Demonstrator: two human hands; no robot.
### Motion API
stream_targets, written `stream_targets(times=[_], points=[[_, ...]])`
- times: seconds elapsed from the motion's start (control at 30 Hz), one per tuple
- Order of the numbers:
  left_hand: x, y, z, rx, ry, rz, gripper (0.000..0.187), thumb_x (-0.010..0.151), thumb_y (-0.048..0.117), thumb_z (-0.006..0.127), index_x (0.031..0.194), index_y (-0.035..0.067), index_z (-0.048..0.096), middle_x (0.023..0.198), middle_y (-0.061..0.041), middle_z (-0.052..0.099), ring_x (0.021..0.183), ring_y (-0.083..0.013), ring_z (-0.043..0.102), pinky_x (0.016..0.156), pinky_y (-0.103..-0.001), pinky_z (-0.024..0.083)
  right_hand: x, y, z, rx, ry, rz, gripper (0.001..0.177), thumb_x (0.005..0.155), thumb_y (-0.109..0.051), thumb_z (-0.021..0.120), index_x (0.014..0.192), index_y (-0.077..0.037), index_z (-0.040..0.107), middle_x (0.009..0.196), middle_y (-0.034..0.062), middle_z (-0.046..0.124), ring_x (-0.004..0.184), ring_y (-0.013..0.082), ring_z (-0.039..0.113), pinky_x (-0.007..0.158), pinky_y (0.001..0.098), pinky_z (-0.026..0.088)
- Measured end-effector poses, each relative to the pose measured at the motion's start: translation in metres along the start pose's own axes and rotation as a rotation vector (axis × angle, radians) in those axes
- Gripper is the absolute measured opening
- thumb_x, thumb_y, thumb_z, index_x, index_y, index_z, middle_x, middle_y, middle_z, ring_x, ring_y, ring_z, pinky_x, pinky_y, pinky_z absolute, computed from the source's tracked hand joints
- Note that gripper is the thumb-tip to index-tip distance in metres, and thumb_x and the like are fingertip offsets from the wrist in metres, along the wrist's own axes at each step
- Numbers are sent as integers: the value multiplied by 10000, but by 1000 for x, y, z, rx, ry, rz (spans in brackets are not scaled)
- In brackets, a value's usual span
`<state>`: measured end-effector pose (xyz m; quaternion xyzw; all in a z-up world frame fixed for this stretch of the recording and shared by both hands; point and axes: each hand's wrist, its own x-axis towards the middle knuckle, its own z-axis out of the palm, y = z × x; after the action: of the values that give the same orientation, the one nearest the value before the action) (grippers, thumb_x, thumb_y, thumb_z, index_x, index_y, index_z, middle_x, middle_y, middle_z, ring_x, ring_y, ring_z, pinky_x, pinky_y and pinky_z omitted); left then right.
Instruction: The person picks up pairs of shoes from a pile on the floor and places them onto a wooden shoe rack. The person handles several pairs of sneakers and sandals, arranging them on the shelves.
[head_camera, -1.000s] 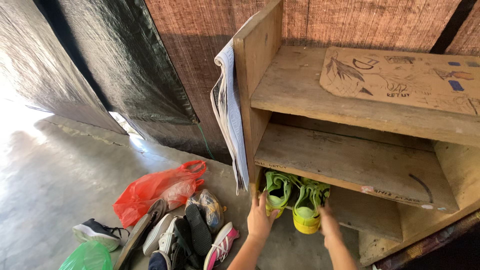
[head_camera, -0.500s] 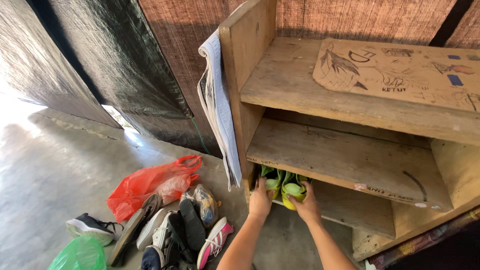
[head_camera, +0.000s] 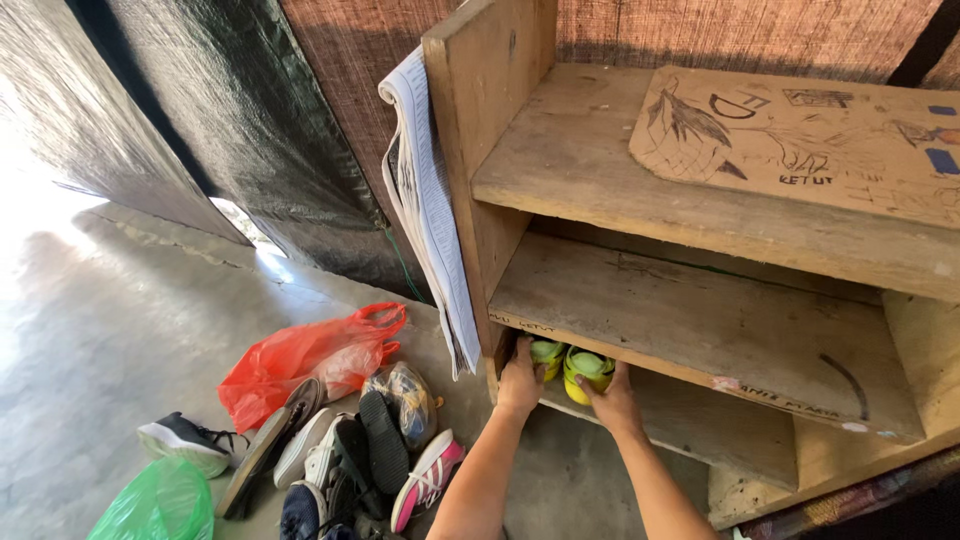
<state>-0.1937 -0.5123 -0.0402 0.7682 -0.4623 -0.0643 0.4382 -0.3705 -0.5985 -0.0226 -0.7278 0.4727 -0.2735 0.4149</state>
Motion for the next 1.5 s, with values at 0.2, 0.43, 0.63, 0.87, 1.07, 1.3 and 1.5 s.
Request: stream_targets(times=[0.2,0.43,0.63,0.87,1.07,1.3,1.5], points=[[-4,10,-8,-58,51,22,730,899,90,660,1519,60,277,1112,-342,658,941,-526,643,799,-567,514,6,-11,2,-43,9,-33,859,861,-359,757,1558,-148,302,1465,185,566,1333,361,574,1105,437,467],[-33,49,6,-126,49,-238,1022,826,10,641,1599,23,-29,1629,-334,172,1294,-514,425,1038,-510,440,-31,-39,11,-291,80,37,766,910,-191,676,1586,-288,330,1716,254,144,1383,431,485,1074,430,501],[-35,49,13,-127,-24,-227,1021,855,72,669,1587,-58,-31,1640,-349,60,1526,-487,50,1253,-460,184,-45,-50,21,-206,138,-253,882,887,-106,667,1632,-226,210,1696,273,89,1567,444,64,1194,502,291],[-49,34,-17,-75,20,-153,850,904,88,581,1571,-106,90,1635,-348,150,1532,-478,142,1242,-467,215,-59,-76,40,-360,129,-279,815,910,-219,701,1596,-133,269,1648,316,106,1542,490,99,1170,695,176],[-79,19,-68,-73,135,-78,713,918,67,538,1547,-115,256,1602,-314,334,1514,-461,276,1234,-489,263,-88,-100,76,-333,109,-430,771,906,-203,687,1579,-97,325,1640,344,175,1534,500,182,1174,693,202],[-128,-7,-130,38,214,-121,706,927,119,565,1546,-93,299,1580,-300,372,1504,-448,303,1212,-542,250,-137,-124,123,-228,13,-534,792,886,-175,691,1586,-110,328,1644,338,190,1507,494,239,1195,670,227],[-171,-43,-185,78,276,-215,673,952,128,544,1546,-81,307,1594,-297,368,1519,-446,292,1219,-552,242,-179,-143,178,-207,-96,-598,813,880,-184,709,1590,-128,317,1647,331,178,1524,480,231,1170,672,217]])
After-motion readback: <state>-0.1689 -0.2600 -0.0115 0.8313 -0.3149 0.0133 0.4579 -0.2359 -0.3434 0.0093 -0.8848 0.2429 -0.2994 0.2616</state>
